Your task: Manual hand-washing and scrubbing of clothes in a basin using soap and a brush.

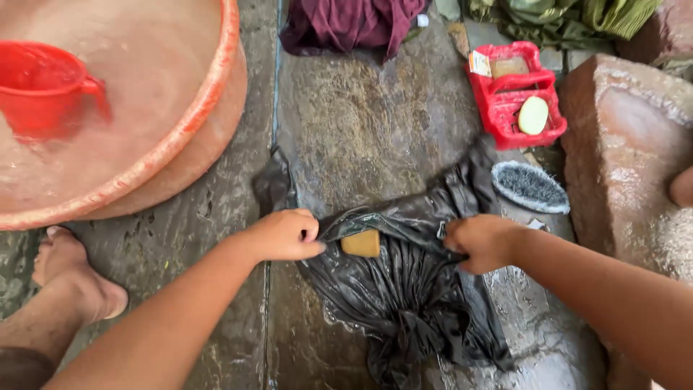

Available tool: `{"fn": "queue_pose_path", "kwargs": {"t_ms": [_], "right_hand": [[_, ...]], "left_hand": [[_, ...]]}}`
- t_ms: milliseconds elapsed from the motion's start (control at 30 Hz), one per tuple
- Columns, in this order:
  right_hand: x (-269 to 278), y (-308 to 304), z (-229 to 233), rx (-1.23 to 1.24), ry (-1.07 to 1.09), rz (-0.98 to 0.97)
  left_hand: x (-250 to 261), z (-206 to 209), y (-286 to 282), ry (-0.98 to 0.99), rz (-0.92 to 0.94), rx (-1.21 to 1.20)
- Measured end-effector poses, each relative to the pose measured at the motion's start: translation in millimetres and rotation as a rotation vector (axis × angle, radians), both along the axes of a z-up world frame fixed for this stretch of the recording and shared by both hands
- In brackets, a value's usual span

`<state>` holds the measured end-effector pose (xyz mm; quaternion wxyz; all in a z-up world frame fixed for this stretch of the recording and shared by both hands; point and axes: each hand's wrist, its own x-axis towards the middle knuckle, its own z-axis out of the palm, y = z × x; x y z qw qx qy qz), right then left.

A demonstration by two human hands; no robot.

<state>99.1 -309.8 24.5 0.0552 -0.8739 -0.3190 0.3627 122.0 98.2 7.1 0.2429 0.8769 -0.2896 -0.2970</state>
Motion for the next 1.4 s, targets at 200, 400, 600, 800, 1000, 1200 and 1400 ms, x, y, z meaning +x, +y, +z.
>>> {"fn": "queue_pose_path", "kwargs": {"t_ms": [200, 400, 600, 800, 1000, 1200, 1400], "right_hand": [[41, 15, -28, 0.199, -0.199, -0.536], [30, 52, -37, 0.157, -0.459, -0.453], [40, 60, -18, -0.352, -0.127, -0.381], [38, 28, -12, 0.177, -0.296, -0.476], [64, -7, -33, 0.453, 0.137, -0.401], [55, 9, -38, -0.163, 0.299, -0.524], [22, 32, -45, -0.32, 0.073, -0.21]], "left_hand": [[40, -59, -31, 0.471, 0.964, -0.098], [13, -66, -60, -0.042, 0.38, 0.531], [10, -4, -54, 0.031, 0.166, 0.358], [0, -43, -30, 0.225, 0.443, 0.055], [8, -79, -18, 0.649, 0.498, -0.329], [-2, -111, -24, 0.348, 0.281, 0.016], [-19, -37, -62, 0.308, 0.288, 0.335]]}}
